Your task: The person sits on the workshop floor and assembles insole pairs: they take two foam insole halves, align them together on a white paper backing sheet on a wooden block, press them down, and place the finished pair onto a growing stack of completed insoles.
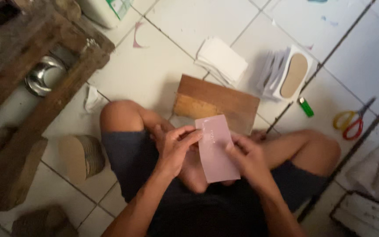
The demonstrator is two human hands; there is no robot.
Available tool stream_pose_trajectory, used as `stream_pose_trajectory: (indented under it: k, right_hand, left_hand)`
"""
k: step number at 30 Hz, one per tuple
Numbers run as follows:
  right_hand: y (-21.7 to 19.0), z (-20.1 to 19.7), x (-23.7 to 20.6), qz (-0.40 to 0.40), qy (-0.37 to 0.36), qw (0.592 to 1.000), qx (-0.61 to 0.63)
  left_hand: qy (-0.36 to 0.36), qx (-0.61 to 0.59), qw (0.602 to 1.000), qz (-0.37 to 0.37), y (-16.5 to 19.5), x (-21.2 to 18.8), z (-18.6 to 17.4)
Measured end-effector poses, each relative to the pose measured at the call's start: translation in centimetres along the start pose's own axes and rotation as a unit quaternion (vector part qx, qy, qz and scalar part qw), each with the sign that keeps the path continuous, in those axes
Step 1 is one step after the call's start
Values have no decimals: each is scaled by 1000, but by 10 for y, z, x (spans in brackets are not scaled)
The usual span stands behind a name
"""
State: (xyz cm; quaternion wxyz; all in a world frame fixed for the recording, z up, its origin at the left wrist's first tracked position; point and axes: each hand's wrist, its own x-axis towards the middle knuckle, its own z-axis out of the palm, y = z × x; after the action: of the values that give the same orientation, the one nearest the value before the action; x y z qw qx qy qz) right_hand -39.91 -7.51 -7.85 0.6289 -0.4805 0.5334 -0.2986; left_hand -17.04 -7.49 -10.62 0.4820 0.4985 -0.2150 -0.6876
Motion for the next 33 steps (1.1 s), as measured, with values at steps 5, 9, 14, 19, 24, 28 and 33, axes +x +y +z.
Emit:
stream_pose_trajectory:
  k: [5,9,14,19,24,28,33]
  right_hand:
    - [4,3,2,24,80,987,140]
    - [7,8,2,47,78,971,223]
    - [9,12,2,8,101,966,238]
    - [5,21,1,-18,77,992,102]
    - [4,27,-1,-75,112,984,116]
    - [6,25,8,-95,158,977,106]
    - [-1,28,4,-162,202,966,-12]
  left_hand:
    - [-43,-29,999,-1,-9,-14,3]
    - [-38,-54,998,-1,-11,-25,6]
    - [-151,63,986,35,-9,-47,10]
    - [-132,36,987,83,-8,-43,14]
    - [-103,47,989,97,-7,-35,17]
    - [-99,91,986,103,-7,-37,21]
    - [-129,63,984,106,-10,-44,25]
